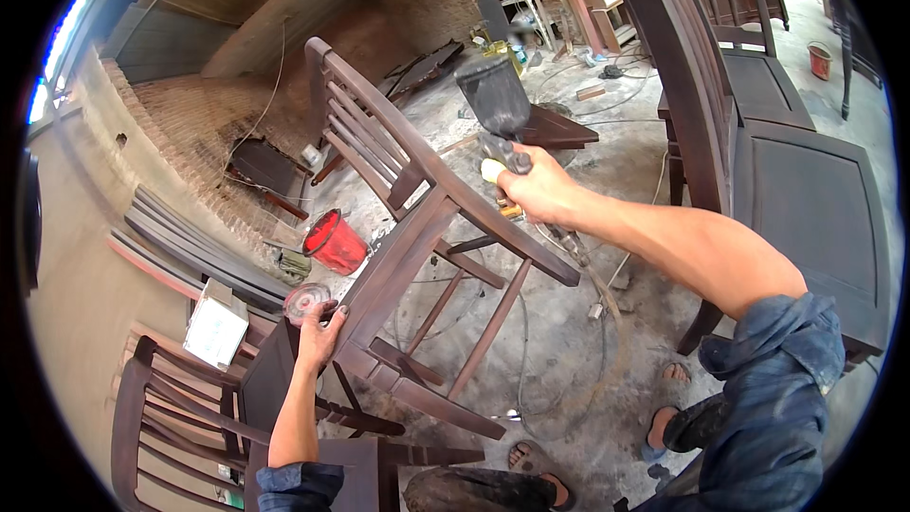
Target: The person uses a spray gun to apply a dark finish to wooden chairs in a workshop. They move between chairs, repositioning them to access different sides, and spray the legs, seat, and backrest.
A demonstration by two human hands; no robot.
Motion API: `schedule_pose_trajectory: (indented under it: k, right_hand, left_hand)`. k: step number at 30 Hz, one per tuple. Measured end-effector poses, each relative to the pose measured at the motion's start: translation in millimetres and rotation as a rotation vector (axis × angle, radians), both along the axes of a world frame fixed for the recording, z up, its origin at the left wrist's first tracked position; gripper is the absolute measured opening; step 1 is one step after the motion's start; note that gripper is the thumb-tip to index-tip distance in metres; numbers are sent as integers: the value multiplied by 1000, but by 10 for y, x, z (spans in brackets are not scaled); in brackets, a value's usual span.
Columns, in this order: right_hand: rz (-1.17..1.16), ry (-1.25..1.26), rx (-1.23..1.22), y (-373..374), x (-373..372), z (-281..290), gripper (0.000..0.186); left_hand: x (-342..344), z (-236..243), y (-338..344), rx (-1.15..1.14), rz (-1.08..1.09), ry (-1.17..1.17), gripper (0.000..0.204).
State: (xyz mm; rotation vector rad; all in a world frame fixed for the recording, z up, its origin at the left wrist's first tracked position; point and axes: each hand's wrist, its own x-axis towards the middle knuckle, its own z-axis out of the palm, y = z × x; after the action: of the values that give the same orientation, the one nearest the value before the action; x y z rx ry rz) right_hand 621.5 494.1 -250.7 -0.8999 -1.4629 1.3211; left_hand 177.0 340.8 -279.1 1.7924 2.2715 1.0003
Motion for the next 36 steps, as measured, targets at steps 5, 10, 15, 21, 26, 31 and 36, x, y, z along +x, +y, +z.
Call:
schedule_pose_trajectory:
  k: [5, 10, 15, 21, 26, 31, 36]
  right_hand:
    - [50, 118, 86, 107, -129, 317, 22]
    - [8, 101, 111, 111, -131, 257, 23]
    - [14, 39, 19, -83, -1, -281, 31]
    - [71, 31, -58, -316, 100, -680, 20]
    - [35, -28, 54, -220, 36, -536, 43]
    - [-3, -47, 93, -110, -11, -934, 56]
    - [38, -80, 6, -412, 231, -1163, 45]
  left_hand:
    - [4, -3, -55, 22, -9, 9, 60]
    - [-36, -25, -21, 25, 2, 38, 56]
    - [-32, -15, -21, 0, -13, -1, 57]
    - [-140, -28, 1, 8, -6, 37, 56]
    - [-134, -6, 25, -26, 7, -9, 57]
    - [-167, 0, 23, -19, -2, 21, 54]
    - [-148, 16, 67, -25, 10, 16, 54]
